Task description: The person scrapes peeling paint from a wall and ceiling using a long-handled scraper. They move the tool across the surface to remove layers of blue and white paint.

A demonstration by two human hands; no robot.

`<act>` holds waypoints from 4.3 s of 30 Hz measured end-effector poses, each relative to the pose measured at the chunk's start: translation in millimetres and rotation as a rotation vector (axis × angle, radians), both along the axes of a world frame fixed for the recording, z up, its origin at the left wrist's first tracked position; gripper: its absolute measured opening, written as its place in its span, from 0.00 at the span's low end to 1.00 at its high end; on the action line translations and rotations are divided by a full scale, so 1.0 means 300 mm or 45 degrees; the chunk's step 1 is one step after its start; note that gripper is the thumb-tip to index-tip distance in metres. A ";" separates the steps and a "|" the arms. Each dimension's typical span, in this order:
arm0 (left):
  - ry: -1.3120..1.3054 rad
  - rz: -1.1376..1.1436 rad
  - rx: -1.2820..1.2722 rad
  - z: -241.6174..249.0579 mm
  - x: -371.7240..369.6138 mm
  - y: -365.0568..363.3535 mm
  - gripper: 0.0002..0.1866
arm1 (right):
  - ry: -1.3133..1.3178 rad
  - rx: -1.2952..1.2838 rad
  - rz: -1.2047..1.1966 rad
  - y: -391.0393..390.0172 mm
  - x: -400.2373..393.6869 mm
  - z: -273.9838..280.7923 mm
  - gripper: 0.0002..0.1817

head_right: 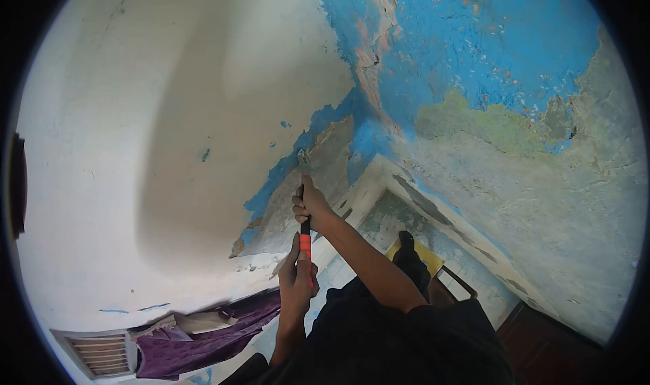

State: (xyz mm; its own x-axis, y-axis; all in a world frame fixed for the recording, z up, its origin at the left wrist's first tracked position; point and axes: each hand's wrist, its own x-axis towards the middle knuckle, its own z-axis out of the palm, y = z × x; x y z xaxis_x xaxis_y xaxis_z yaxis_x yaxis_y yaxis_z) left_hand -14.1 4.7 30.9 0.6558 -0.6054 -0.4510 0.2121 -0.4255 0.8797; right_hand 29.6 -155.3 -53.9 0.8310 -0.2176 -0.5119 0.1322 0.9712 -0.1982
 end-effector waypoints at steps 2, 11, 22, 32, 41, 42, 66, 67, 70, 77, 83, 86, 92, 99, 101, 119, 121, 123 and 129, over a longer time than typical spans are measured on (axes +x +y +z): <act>0.006 -0.015 0.032 0.012 0.014 -0.017 0.26 | 0.028 -0.008 0.015 -0.016 0.011 -0.006 0.26; -0.014 0.013 0.040 -0.029 -0.003 -0.034 0.26 | 0.058 -0.003 0.053 -0.014 0.001 -0.026 0.26; 0.015 0.034 -0.028 -0.100 0.031 -0.034 0.27 | 0.105 -0.040 -0.013 -0.040 0.014 -0.076 0.26; 0.079 0.003 -0.001 -0.073 0.057 -0.006 0.26 | 0.096 -0.031 0.014 0.009 0.031 -0.084 0.26; 0.094 0.008 -0.048 -0.093 0.052 -0.052 0.26 | 0.133 -0.025 -0.033 -0.045 0.032 -0.132 0.25; 0.110 0.021 -0.048 -0.095 0.046 -0.027 0.26 | 0.146 -0.015 -0.015 -0.023 0.024 -0.120 0.26; 0.195 0.077 -0.088 -0.074 0.054 -0.015 0.28 | 0.183 -0.126 0.026 -0.021 0.035 -0.052 0.26; 0.198 0.074 -0.115 -0.086 0.048 -0.042 0.28 | 0.187 -0.159 0.020 -0.055 0.037 -0.071 0.26; 0.142 0.089 -0.082 -0.111 0.038 0.005 0.28 | 0.203 -0.125 0.041 -0.012 0.017 -0.070 0.25; 0.188 0.082 -0.118 -0.102 0.027 -0.004 0.27 | 0.284 -0.124 0.040 -0.011 0.026 -0.042 0.25; 0.131 0.088 -0.147 -0.136 0.017 -0.033 0.27 | 0.255 -0.107 0.035 -0.036 0.032 -0.101 0.26; 0.161 0.043 -0.081 -0.058 0.027 -0.028 0.27 | 0.162 -0.080 0.074 -0.038 0.021 -0.063 0.26; 0.170 0.093 -0.074 -0.069 0.010 -0.019 0.26 | 0.257 -0.147 0.052 -0.043 0.013 -0.042 0.26; 0.174 0.127 -0.112 -0.069 -0.002 -0.055 0.26 | 0.194 -0.120 0.117 -0.040 0.009 -0.040 0.27; 0.116 0.084 -0.110 -0.095 0.000 -0.070 0.27 | 0.187 -0.156 0.093 -0.091 0.012 -0.070 0.27; 0.183 0.135 -0.138 -0.100 0.012 -0.031 0.27 | 0.226 -0.117 0.059 -0.038 0.022 -0.051 0.26; 0.197 0.133 -0.119 -0.068 0.022 -0.059 0.27 | 0.199 -0.096 0.022 -0.092 0.029 -0.073 0.25; 0.212 0.141 -0.127 -0.067 0.023 -0.089 0.27 | 0.201 -0.092 0.033 -0.095 0.023 -0.094 0.25; 0.175 0.084 -0.128 -0.088 0.060 -0.096 0.26 | 0.257 -0.073 -0.078 -0.121 0.048 -0.123 0.24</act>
